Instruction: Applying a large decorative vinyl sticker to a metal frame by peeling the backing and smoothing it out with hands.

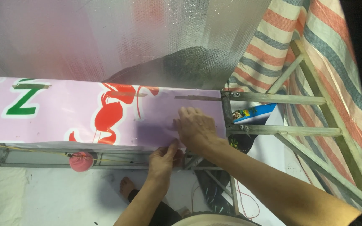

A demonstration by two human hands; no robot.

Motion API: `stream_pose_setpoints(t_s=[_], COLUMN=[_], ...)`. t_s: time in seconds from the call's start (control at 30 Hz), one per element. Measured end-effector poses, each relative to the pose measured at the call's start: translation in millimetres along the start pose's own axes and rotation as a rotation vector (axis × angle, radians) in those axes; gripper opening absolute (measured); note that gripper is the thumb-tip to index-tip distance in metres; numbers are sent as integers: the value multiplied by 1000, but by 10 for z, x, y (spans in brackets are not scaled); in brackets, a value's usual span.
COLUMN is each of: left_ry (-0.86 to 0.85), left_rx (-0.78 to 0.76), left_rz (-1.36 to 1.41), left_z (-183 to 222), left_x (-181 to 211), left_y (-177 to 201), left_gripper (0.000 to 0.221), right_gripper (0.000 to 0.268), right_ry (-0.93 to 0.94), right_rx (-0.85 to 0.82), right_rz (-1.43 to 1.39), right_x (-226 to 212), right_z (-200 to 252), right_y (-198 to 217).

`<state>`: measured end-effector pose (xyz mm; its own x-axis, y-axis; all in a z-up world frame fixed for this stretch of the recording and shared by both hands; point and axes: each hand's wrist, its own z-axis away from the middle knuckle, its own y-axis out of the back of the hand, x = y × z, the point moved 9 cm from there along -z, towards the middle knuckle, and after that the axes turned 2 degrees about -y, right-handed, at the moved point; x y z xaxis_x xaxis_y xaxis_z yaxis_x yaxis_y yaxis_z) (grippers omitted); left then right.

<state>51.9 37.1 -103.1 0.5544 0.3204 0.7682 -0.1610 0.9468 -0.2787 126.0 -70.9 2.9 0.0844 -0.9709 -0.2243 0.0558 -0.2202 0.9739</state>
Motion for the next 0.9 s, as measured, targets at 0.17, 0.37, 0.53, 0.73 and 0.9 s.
stream_pose_setpoints(t_s=[0.17,0.37,0.53,0.73,0.9], left_ry=[-32,-36,-38,-46,-43], left_rx=[-2,-5,2,-1,8], left_rz=[83,52,81,39,40], left_z=[-194,-59,-173,-10,-115], left_x=[-193,-57,-181,-4,-104], left_y=[42,16,24,-6,28], left_gripper=[23,24,24,27,24], right_gripper=[28,33,44,56,50], right_ry=[60,162,251,187,94], right_rx=[48,76,192,103,22], right_rz=[77,215,204,38,-18], right_x=[51,-8,21,4,77], right_z=[-56,-85,-138,-88,-91], right_y=[-56,0,-47,53,-1])
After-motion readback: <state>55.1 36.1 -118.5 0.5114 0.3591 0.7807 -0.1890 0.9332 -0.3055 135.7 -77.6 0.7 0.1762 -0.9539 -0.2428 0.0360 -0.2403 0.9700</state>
